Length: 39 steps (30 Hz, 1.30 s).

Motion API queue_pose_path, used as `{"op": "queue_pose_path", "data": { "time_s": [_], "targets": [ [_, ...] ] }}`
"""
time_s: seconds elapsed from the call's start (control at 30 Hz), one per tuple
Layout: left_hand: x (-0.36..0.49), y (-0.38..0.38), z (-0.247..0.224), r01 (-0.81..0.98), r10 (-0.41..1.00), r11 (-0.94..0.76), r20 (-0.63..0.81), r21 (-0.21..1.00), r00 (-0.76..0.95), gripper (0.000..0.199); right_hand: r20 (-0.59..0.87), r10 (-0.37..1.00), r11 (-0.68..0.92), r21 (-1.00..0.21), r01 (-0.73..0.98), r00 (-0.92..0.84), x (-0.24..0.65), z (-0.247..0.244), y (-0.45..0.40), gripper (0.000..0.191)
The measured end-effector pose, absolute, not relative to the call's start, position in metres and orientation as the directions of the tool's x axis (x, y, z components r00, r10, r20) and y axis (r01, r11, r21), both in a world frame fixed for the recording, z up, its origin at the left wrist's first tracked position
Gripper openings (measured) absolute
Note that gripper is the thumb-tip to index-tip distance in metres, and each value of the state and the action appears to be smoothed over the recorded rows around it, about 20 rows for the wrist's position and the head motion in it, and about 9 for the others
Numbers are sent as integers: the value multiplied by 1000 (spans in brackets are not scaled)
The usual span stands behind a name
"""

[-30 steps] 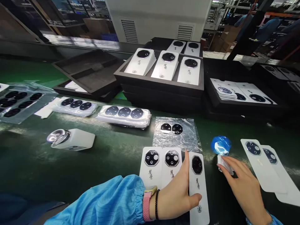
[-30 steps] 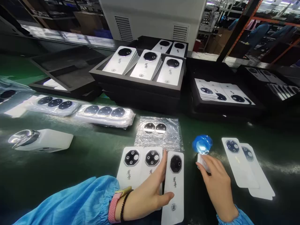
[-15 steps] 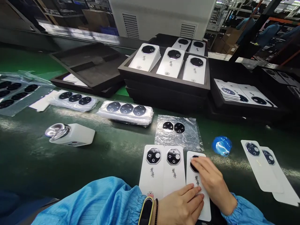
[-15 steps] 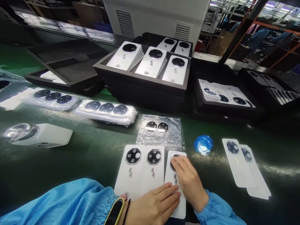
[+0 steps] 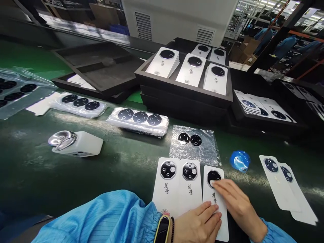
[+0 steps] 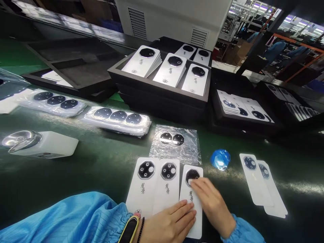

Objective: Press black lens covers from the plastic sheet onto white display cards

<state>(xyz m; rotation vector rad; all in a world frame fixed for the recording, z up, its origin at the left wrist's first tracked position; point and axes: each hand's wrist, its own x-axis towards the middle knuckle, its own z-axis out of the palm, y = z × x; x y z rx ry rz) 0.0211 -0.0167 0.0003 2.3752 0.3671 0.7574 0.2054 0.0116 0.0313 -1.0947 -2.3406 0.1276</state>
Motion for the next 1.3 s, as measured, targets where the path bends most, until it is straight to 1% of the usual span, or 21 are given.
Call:
{"op": "queue_pose_path", "data": {
  "time_s": [0.07,0.13,0.17,0.23,0.3,0.33,0.4,0.47,0.53,0.57,0.63,0.67,0.73,0.77,0.83,0.87,1.0,1.07,1.2,1.3],
  "targets": [
    [22,-17,-1,102,415,-796,416,597,809,47,461,755,626,-296,721,-466,206,33,13,40],
    [24,-18,-2,149,400,-817,360,557,843,47,472,759,613,-287,736,-448,203,36,12,40],
    [25,-18,-2,173,394,-829,337,532,855,46,464,757,621,-290,728,-460,201,37,10,40],
    [27,-18,0,196,385,-859,343,473,857,42,410,765,632,-328,702,-497,201,39,3,40],
    [27,-16,6,215,365,-891,350,399,863,39,366,787,612,-360,704,-497,206,41,-1,41],
    [26,-14,9,217,344,-909,349,355,872,38,367,796,598,-347,723,-482,211,42,0,40],
    [23,-11,15,218,303,-942,364,256,881,36,413,794,572,-261,778,-446,222,45,4,35],
    [20,-9,19,237,278,-960,429,148,859,34,464,781,533,-150,833,-417,230,48,11,29],
    [19,-8,19,269,265,-961,492,64,829,32,486,772,491,-48,870,-409,231,53,17,26],
    [19,-7,18,288,269,-957,514,44,815,31,495,764,480,-6,878,-414,228,56,19,26],
    [19,-6,18,321,298,-945,552,58,779,30,519,747,469,32,883,-416,218,61,25,24],
    [19,-6,19,328,309,-942,573,73,759,29,532,739,475,23,880,-413,211,64,30,24],
    [17,-4,24,329,313,-940,610,89,728,28,528,745,507,-49,861,-409,195,67,45,22],
    [15,-3,26,327,307,-941,611,83,730,28,502,764,518,-101,849,-406,187,67,54,22],
    [7,0,32,326,297,-944,569,52,767,27,388,837,490,-219,844,-385,171,64,76,24],
    [2,2,34,334,303,-941,540,42,785,26,353,854,477,-241,845,-381,164,62,88,25],
    [-21,8,35,363,342,-930,482,52,807,24,281,888,437,-275,856,-364,143,51,122,34],
    [-30,11,32,354,338,-934,465,57,818,25,247,901,420,-291,860,-357,138,48,129,39],
    [-38,18,26,306,281,-951,530,42,800,28,189,920,389,-325,862,-344,135,47,131,42],
    [-39,21,24,299,275,-953,548,48,790,28,160,932,361,-346,866,-324,135,49,135,44]
  ]
}}
